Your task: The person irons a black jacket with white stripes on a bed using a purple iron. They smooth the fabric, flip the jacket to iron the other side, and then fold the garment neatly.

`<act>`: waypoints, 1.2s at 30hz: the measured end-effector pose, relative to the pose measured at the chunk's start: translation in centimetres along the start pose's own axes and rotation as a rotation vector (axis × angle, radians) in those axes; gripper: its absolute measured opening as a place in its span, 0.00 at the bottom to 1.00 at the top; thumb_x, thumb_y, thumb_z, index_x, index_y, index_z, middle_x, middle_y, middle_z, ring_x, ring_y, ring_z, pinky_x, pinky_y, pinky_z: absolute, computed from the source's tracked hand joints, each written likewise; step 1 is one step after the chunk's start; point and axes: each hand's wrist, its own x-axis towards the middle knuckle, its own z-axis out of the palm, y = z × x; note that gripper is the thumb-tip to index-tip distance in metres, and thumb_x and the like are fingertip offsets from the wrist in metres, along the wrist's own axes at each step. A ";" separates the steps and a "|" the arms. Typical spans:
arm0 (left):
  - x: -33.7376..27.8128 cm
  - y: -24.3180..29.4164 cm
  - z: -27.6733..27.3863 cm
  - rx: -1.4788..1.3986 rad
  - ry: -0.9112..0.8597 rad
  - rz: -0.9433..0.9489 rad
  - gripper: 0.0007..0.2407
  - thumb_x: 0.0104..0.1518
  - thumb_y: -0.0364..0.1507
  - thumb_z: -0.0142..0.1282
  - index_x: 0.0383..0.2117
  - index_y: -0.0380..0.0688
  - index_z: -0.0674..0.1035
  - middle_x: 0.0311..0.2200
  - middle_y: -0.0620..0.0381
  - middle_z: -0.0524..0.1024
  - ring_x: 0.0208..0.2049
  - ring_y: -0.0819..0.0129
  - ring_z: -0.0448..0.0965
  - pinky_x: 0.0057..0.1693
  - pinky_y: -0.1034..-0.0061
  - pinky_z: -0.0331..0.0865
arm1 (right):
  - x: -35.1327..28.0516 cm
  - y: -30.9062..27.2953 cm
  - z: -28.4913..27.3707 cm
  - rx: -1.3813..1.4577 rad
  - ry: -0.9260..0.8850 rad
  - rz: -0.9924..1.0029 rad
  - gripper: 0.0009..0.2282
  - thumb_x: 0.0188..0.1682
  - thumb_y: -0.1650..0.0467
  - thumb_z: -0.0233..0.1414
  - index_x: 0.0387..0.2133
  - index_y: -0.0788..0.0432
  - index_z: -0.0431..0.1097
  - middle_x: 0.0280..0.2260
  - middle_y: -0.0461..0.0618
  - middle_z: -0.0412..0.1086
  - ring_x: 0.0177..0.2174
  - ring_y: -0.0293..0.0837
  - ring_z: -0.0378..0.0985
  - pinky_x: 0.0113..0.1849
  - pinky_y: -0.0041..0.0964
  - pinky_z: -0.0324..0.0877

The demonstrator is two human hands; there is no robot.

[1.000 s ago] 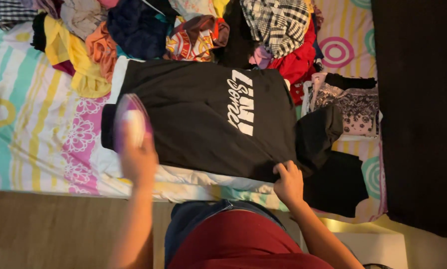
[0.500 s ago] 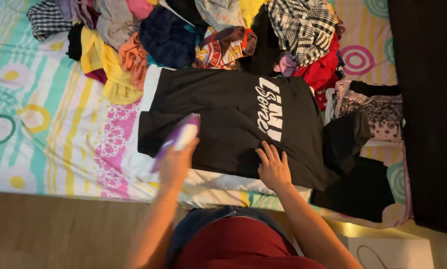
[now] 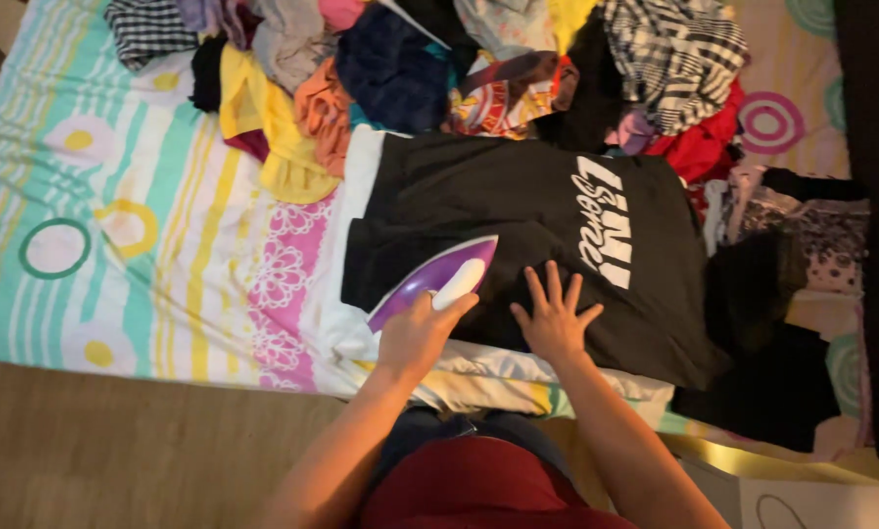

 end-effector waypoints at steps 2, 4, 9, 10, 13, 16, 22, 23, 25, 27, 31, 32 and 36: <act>-0.9 -2.9 0.7 0.104 -0.096 -0.002 0.19 0.61 0.29 0.52 0.57 0.75 0.79 0.39 0.40 0.78 0.25 0.47 0.81 0.29 0.60 0.75 | 0.5 0.3 0.1 -0.026 -0.037 0.014 0.33 0.49 0.49 0.49 0.69 0.33 0.46 0.72 0.43 0.37 0.68 0.66 0.37 0.50 0.92 0.44; -1.9 -6.9 1.0 0.189 0.000 -0.161 0.15 0.63 0.36 0.53 0.54 0.79 0.78 0.33 0.42 0.77 0.24 0.45 0.81 0.30 0.57 0.74 | 0.8 0.5 0.2 -0.059 -0.121 0.025 0.34 0.49 0.47 0.46 0.69 0.31 0.43 0.73 0.41 0.33 0.68 0.65 0.35 0.49 0.93 0.44; -2.3 -13.4 -4.3 0.362 0.060 -0.470 0.17 0.64 0.35 0.55 0.58 0.79 0.76 0.29 0.45 0.74 0.24 0.46 0.79 0.31 0.54 0.73 | 1.0 0.4 0.0 -0.091 -0.192 0.042 0.35 0.50 0.47 0.44 0.70 0.30 0.38 0.73 0.41 0.30 0.68 0.65 0.33 0.50 0.93 0.44; -1.9 -14.2 -5.4 0.406 0.140 -0.505 0.18 0.62 0.34 0.56 0.58 0.79 0.77 0.30 0.45 0.73 0.26 0.46 0.78 0.32 0.54 0.72 | 1.1 0.3 0.0 -0.098 -0.202 0.050 0.35 0.50 0.46 0.43 0.70 0.30 0.37 0.73 0.41 0.29 0.69 0.65 0.32 0.50 0.92 0.44; -0.4 -15.9 -6.8 0.501 0.174 -0.530 0.21 0.58 0.31 0.58 0.59 0.73 0.77 0.32 0.48 0.73 0.32 0.49 0.78 0.37 0.54 0.71 | 1.4 0.4 -0.3 -0.103 -0.224 0.063 0.35 0.50 0.47 0.43 0.70 0.29 0.36 0.73 0.40 0.28 0.69 0.65 0.31 0.51 0.91 0.43; -0.2 -18.1 -5.1 0.593 0.115 -0.557 0.22 0.55 0.30 0.58 0.58 0.70 0.78 0.35 0.51 0.74 0.38 0.52 0.78 0.41 0.55 0.70 | 1.2 0.3 -0.6 -0.099 -0.248 0.073 0.36 0.49 0.47 0.44 0.70 0.30 0.36 0.73 0.40 0.28 0.68 0.65 0.31 0.51 0.90 0.43; -4.9 -23.2 4.2 0.700 -0.171 -0.600 0.14 0.60 0.33 0.51 0.50 0.73 0.81 0.46 0.59 0.75 0.46 0.56 0.80 0.47 0.52 0.72 | 0.4 0.5 -1.1 -0.076 -0.140 0.017 0.35 0.47 0.50 0.50 0.69 0.33 0.44 0.72 0.43 0.35 0.68 0.66 0.36 0.52 0.88 0.44; -5.5 -24.2 5.7 0.684 -0.181 -0.576 0.14 0.60 0.33 0.51 0.50 0.73 0.81 0.46 0.59 0.75 0.46 0.56 0.80 0.47 0.52 0.72 | 0.3 0.6 -1.6 -0.084 -0.141 0.047 0.35 0.47 0.50 0.50 0.69 0.33 0.44 0.72 0.43 0.35 0.68 0.66 0.36 0.52 0.88 0.44; -6.9 -26.1 8.6 0.408 -0.293 -0.645 0.14 0.65 0.36 0.50 0.56 0.69 0.80 0.51 0.49 0.76 0.44 0.46 0.81 0.47 0.51 0.74 | 0.3 1.0 -2.3 -0.047 -0.111 -0.025 0.32 0.49 0.53 0.51 0.68 0.35 0.49 0.71 0.43 0.39 0.68 0.64 0.39 0.55 0.86 0.42; -5.7 -28.2 8.6 0.367 -0.430 -0.747 0.13 0.65 0.39 0.50 0.53 0.68 0.82 0.50 0.48 0.79 0.47 0.45 0.81 0.50 0.50 0.75 | 0.7 2.7 -2.6 -0.025 -0.064 -0.037 0.31 0.50 0.53 0.51 0.67 0.36 0.51 0.71 0.44 0.41 0.68 0.63 0.40 0.56 0.85 0.41; 4.1 -22.4 1.4 0.529 -0.487 -0.881 0.17 0.61 0.44 0.55 0.49 0.50 0.82 0.48 0.42 0.81 0.49 0.42 0.81 0.55 0.43 0.69 | 2.2 7.1 -3.0 0.067 0.072 0.005 0.28 0.51 0.55 0.49 0.67 0.40 0.54 0.71 0.48 0.45 0.68 0.61 0.41 0.58 0.81 0.39; 6.4 -20.6 0.9 0.536 -0.495 -0.877 0.17 0.61 0.44 0.55 0.49 0.50 0.82 0.48 0.42 0.81 0.49 0.42 0.81 0.55 0.43 0.69 | 3.1 8.5 -3.2 0.073 0.066 0.013 0.28 0.51 0.55 0.49 0.67 0.40 0.54 0.71 0.48 0.45 0.68 0.61 0.41 0.58 0.81 0.39; 15.4 -13.2 1.6 0.322 0.085 -0.316 0.13 0.64 0.32 0.56 0.54 0.47 0.79 0.52 0.42 0.77 0.53 0.42 0.76 0.56 0.45 0.68 | 6.1 13.8 -3.0 0.152 0.036 0.082 0.26 0.55 0.56 0.46 0.68 0.39 0.55 0.72 0.45 0.45 0.70 0.60 0.40 0.60 0.80 0.35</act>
